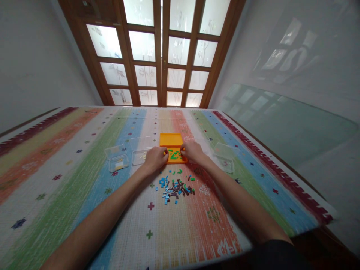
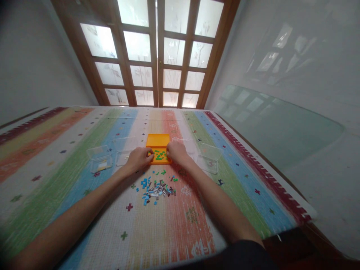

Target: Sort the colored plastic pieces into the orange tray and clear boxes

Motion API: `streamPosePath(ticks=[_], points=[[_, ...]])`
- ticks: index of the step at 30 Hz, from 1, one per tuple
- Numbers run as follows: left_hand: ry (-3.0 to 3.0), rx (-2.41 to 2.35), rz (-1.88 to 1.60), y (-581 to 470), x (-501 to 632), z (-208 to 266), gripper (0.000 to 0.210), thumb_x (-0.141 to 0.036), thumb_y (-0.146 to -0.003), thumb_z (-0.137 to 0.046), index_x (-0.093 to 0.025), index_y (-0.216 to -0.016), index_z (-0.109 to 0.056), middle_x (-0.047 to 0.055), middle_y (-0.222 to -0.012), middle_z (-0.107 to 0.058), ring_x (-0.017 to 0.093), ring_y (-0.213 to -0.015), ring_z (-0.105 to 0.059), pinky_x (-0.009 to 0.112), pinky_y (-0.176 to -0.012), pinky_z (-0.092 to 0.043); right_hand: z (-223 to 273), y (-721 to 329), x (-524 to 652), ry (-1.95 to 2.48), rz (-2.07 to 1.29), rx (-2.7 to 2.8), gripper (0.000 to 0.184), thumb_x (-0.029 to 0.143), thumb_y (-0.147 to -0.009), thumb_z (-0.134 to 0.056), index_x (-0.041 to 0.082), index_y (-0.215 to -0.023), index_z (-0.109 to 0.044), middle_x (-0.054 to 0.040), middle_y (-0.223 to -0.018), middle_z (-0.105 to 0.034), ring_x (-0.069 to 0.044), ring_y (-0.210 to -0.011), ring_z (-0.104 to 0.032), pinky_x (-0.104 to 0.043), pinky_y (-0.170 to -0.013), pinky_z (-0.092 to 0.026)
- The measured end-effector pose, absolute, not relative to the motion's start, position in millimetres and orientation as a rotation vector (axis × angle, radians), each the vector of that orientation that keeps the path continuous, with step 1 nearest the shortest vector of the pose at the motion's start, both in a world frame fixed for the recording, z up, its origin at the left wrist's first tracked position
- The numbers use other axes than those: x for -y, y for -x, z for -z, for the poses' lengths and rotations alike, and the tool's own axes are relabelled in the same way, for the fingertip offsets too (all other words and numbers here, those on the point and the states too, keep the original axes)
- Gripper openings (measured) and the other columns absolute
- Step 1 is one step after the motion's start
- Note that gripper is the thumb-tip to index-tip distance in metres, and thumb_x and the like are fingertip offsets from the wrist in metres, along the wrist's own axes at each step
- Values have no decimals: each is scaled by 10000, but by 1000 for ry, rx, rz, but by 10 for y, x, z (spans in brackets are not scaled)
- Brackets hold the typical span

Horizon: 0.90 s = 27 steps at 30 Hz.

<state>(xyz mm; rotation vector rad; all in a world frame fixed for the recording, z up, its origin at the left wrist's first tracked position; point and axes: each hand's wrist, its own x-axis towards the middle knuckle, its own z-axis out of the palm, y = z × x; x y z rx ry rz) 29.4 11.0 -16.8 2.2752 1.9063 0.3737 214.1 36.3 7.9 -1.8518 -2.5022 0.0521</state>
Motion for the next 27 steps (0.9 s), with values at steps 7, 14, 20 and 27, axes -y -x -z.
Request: streamPosePath(ticks=[7,14,20,27], points=[[-2281,-1885,-393,-294,-105,161,251,-274,-967,-597,-204,-1088,-806,125,-1004,-808,268,-944,-744,333,-802,-533,-92,-2258,-299,1828,-82,2515,339,243,-964,-594,203,-1228,-803,-157,-1172,-782,-294,-1077,-718,-336,-842,-537],[-2289,-1887,-375,-303,-130,180,253,-262,-972,-589,-204,-1069,-816,137,-1026,-806,278,-953,-749,347,-808,-548,-37,-2557,-91,1580,-200,2445,248,241,-927,-596,186,-1012,-822,-52,-743,-741,-165,-683,-634,-261,-649,-414],[-2298,-1845,-355,-273,-192,186,229,-255,-945,-648,-239,-1075,-836,119,-1023,-816,281,-969,-748,346,-825,-555,96,-2801,104,1229,-526,2372,233,279,-932,-585,177,-887,-790,8,-613,-647,-107,-549,-511,-242,-591,-345],[-2276,-1822,-345,-260,-215,153,235,-249,-915,-670,-229,-1076,-839,111,-959,-818,268,-935,-745,338,-814,-553,176,-2948,249,1108,-893,2347,263,346,-922,-604,161,-900,-789,-12,-648,-693,-104,-548,-536,-232,-558,-369]])
